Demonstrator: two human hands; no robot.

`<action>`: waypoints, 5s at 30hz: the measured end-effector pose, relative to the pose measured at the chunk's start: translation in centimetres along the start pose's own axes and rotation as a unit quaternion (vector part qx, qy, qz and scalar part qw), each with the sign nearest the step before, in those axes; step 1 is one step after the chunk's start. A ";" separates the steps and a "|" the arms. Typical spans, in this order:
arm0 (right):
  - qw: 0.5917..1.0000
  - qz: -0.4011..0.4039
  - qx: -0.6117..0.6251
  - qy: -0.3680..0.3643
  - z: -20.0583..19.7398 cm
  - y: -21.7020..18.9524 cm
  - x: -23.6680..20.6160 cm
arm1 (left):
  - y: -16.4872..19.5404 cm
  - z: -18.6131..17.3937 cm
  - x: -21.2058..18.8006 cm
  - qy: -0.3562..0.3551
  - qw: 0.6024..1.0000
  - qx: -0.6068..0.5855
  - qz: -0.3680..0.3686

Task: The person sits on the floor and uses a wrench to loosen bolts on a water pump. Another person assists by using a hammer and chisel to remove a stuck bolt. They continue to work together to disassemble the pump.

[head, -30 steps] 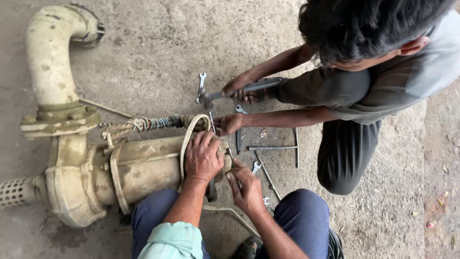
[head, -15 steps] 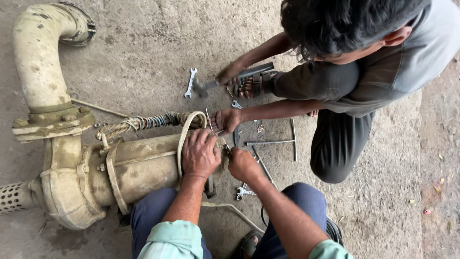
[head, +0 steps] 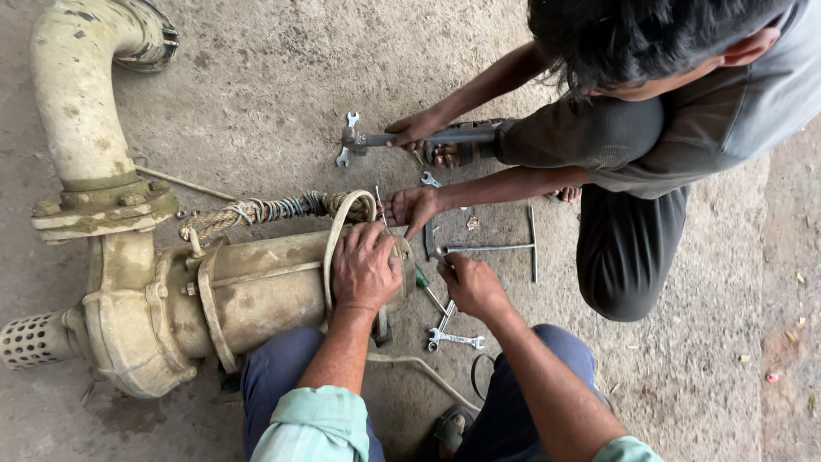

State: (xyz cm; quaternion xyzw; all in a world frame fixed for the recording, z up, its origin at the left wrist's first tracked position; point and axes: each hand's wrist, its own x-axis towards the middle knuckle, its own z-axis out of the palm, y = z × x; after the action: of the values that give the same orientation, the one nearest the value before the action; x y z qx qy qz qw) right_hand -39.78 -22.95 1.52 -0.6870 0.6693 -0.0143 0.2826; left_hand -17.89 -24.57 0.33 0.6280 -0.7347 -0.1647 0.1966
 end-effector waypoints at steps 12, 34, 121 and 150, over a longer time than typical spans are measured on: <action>0.925 0.046 -0.147 -0.346 -6.9 -8.6 6.3 | 0.1 -0.2 0.1 -0.004 1.000 0.002 -0.007; 0.934 -0.067 -0.299 -0.186 0.8 -6.8 1.8 | 0.2 0.0 0.1 0.014 1.000 0.021 0.013; 0.998 -0.035 -0.012 0.044 -0.4 -4.6 -2.2 | 0.2 -0.4 0.0 0.009 1.000 -0.006 0.004; 0.989 -0.061 -0.019 0.135 -5.2 -9.4 6.3 | 1.2 -2.7 0.7 -0.063 0.998 0.007 0.019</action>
State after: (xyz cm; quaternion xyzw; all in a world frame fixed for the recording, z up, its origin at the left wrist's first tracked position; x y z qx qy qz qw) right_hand -32.65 -31.22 7.42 -0.7234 0.6586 -0.1113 0.1748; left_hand -17.68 -25.01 3.31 0.6035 -0.7588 -0.1946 0.1486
